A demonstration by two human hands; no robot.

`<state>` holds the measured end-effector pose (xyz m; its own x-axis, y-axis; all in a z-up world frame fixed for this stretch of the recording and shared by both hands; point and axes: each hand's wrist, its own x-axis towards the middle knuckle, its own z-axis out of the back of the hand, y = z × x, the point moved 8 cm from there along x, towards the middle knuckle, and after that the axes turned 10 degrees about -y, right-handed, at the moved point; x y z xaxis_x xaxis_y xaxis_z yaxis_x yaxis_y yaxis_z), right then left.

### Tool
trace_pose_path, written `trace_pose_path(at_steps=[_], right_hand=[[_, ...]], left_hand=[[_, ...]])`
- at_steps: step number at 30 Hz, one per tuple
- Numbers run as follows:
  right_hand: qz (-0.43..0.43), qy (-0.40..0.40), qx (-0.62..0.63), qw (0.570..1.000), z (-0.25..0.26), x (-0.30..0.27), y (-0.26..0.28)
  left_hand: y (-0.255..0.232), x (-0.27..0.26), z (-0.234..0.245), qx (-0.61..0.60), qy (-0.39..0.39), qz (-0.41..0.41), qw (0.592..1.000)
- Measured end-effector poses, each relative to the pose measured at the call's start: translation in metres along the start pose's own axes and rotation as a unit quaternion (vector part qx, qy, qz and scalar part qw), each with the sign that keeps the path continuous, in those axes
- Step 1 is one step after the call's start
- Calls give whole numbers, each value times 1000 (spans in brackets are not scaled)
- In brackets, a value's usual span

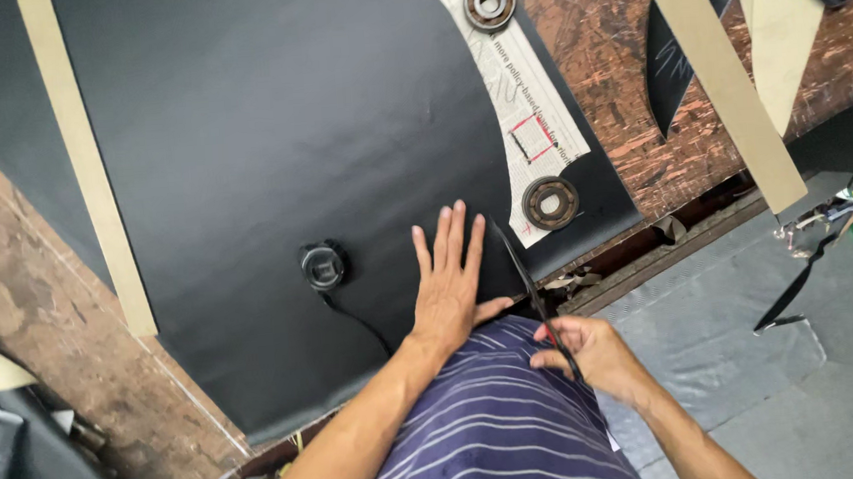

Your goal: The person uses a ruler and chalk to mark straight lines on a large sheet of black material. They then use scissors to cut along the marked lines, following a paper template to shape the material. The person handles the ruler, chalk, scissors, and the black material throughout the process.

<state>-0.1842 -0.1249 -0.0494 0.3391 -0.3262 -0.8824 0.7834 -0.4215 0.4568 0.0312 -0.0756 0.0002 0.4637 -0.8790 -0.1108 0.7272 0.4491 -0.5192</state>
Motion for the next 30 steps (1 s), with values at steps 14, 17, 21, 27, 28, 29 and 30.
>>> trace_pose_path(at_steps=[14,17,21,27,28,29,30], right_hand=[[7,-24,141,990,-74,-7,0],[32,-20,143,989,-85,-3,2],[45,-45,191,979,-96,-4,8],[65,-67,186,978,-108,-8,16],[58,-69,182,979,-109,-8,17],[51,-71,179,980,-109,-8,17],[54,-71,182,979,-111,-8,19]], left_hand=[[-1,2,20,-75,-46,-64,994],[2,4,23,-80,-39,-65,994],[0,13,32,-74,-48,-89,992],[4,17,30,-70,-30,-100,992],[4,17,30,-66,-28,-101,992],[4,17,29,-62,-25,-101,993],[4,17,28,-59,-22,-102,993]])
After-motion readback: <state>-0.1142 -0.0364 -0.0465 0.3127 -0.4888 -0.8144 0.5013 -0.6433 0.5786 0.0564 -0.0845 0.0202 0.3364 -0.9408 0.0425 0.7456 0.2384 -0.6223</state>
